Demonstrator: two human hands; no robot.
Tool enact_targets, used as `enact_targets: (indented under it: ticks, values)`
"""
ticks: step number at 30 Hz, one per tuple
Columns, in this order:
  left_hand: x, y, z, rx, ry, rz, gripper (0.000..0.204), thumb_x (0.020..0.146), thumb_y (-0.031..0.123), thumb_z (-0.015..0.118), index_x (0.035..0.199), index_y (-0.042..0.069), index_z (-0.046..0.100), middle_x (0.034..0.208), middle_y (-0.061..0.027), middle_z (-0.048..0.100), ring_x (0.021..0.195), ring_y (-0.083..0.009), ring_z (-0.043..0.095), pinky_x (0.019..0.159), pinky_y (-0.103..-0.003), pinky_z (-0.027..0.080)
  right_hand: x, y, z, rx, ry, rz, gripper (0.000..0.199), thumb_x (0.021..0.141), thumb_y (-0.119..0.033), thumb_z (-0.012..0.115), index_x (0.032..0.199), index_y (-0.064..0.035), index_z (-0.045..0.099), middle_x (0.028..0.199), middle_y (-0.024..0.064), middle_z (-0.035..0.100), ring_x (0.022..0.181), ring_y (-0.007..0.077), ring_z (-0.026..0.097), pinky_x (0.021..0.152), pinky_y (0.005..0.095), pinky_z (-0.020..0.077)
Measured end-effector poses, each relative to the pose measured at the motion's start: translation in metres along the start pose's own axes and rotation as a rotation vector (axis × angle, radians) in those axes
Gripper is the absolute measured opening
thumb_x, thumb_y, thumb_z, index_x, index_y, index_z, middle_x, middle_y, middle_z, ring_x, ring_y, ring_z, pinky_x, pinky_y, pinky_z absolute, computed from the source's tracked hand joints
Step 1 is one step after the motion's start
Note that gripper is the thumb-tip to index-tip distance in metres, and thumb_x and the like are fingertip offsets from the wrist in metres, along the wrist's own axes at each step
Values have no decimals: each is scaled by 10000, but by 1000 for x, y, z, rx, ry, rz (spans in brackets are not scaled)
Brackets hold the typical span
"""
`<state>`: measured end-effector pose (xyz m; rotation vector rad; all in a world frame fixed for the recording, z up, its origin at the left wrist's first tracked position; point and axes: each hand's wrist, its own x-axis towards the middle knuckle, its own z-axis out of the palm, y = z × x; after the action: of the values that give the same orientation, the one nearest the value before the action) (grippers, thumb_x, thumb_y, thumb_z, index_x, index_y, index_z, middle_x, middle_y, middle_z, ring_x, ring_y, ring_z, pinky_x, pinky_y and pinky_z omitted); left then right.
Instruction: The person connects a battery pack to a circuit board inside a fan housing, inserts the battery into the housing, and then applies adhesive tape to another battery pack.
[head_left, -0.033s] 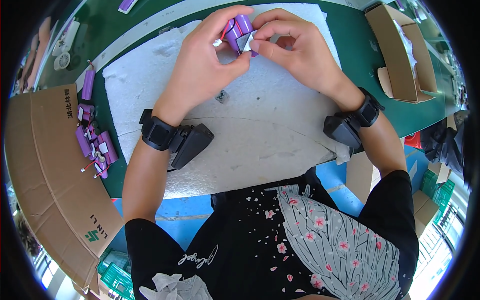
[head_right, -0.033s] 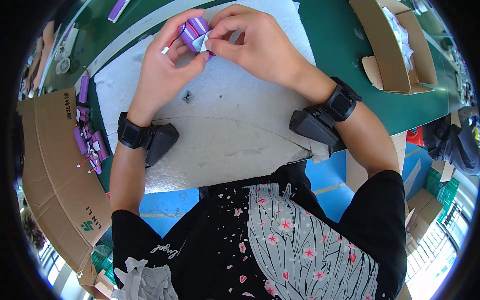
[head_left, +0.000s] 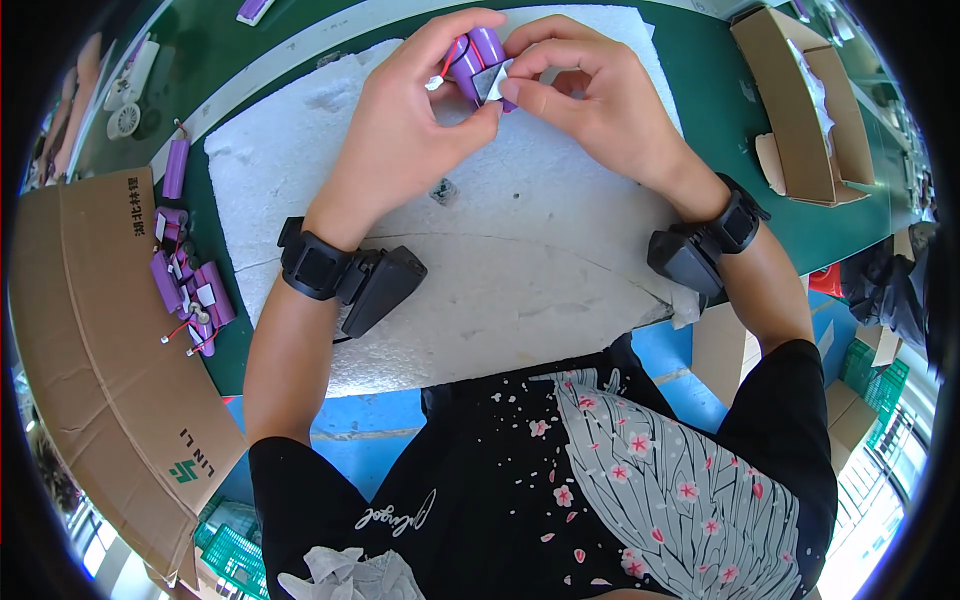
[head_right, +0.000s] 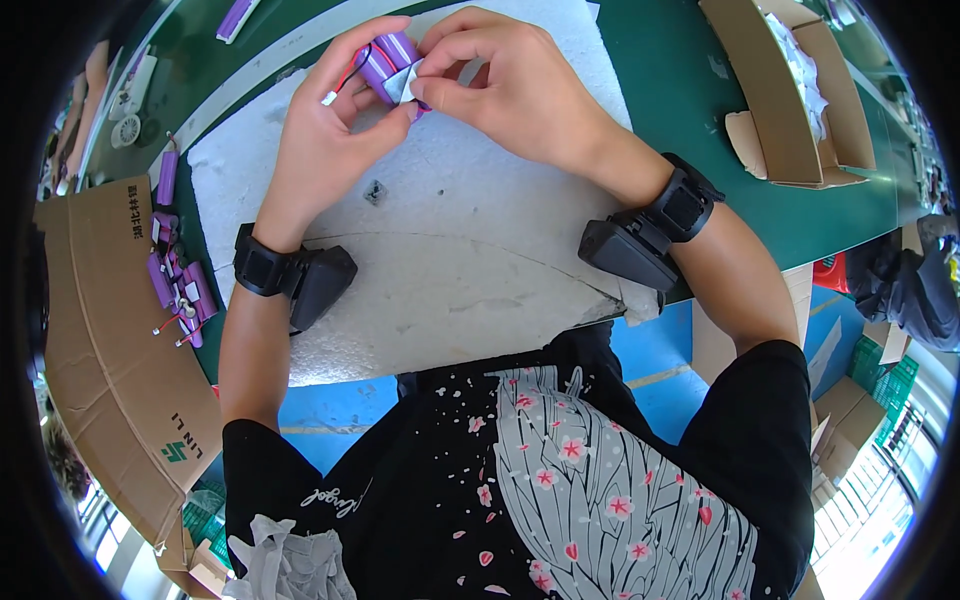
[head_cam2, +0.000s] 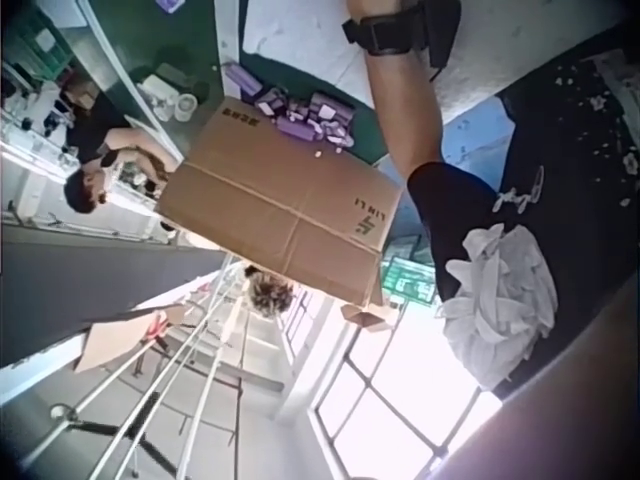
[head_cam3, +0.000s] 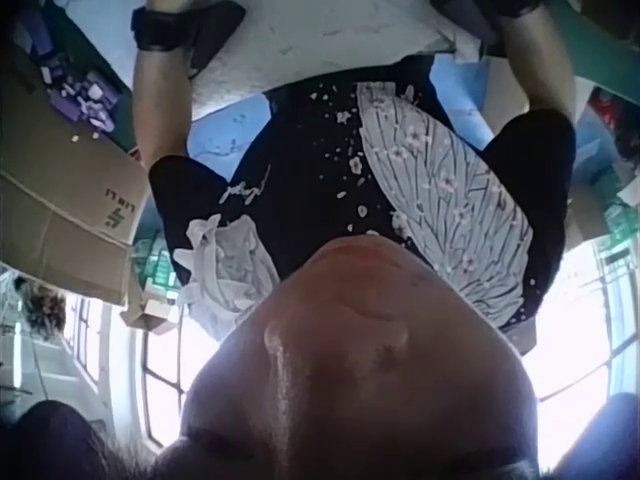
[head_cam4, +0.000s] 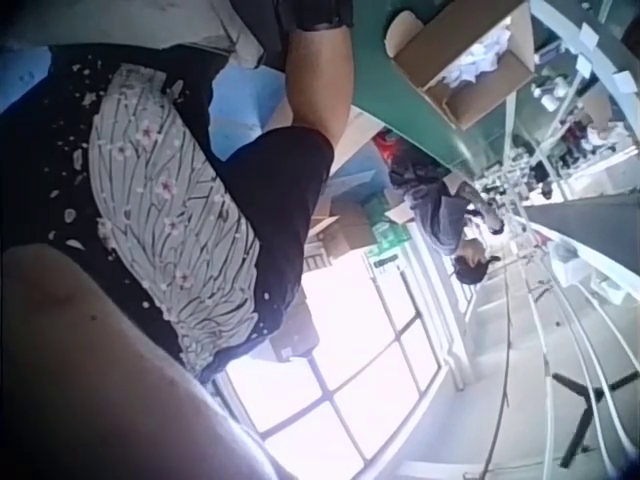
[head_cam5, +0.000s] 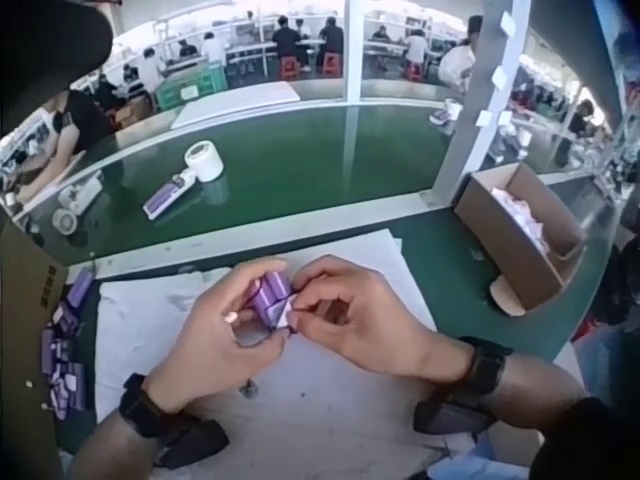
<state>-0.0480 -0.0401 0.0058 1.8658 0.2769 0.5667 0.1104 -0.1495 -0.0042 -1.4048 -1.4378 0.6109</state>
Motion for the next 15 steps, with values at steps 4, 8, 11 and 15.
enact_targets:
  ticks: [4,8,11,15]
  values:
    - [0,9,1,-141,-9,-51,569,732,-103,569,1270,60,478,1161,-56,535,1030,-124,547,892,-277,462,18,20,-4,8,-3,-726,84,797,-32,645,873,3,631,957,73,561,753,127,566,610,233,447]
    - [3,18,-4,-241,-77,-190,552,795,-97,542,1311,13,380,1190,-80,487,1089,-159,498,936,-289,407,14,22,-6,-35,15,-709,77,787,-15,645,858,8,626,969,78,551,741,131,546,614,220,438]
    - [4,19,-4,-264,-77,-227,568,781,-98,571,1302,36,388,1184,-54,457,1099,-130,473,931,-263,395,13,22,-5,-27,19,-690,75,785,-15,646,855,6,627,965,81,553,742,133,550,613,222,440]
    - [38,-37,2,-573,-310,850,556,788,-91,574,1299,32,391,1177,-56,469,1100,-132,477,929,-258,398,16,16,-3,-32,14,-692,76,782,-15,649,852,6,627,962,84,554,740,134,553,611,224,442]
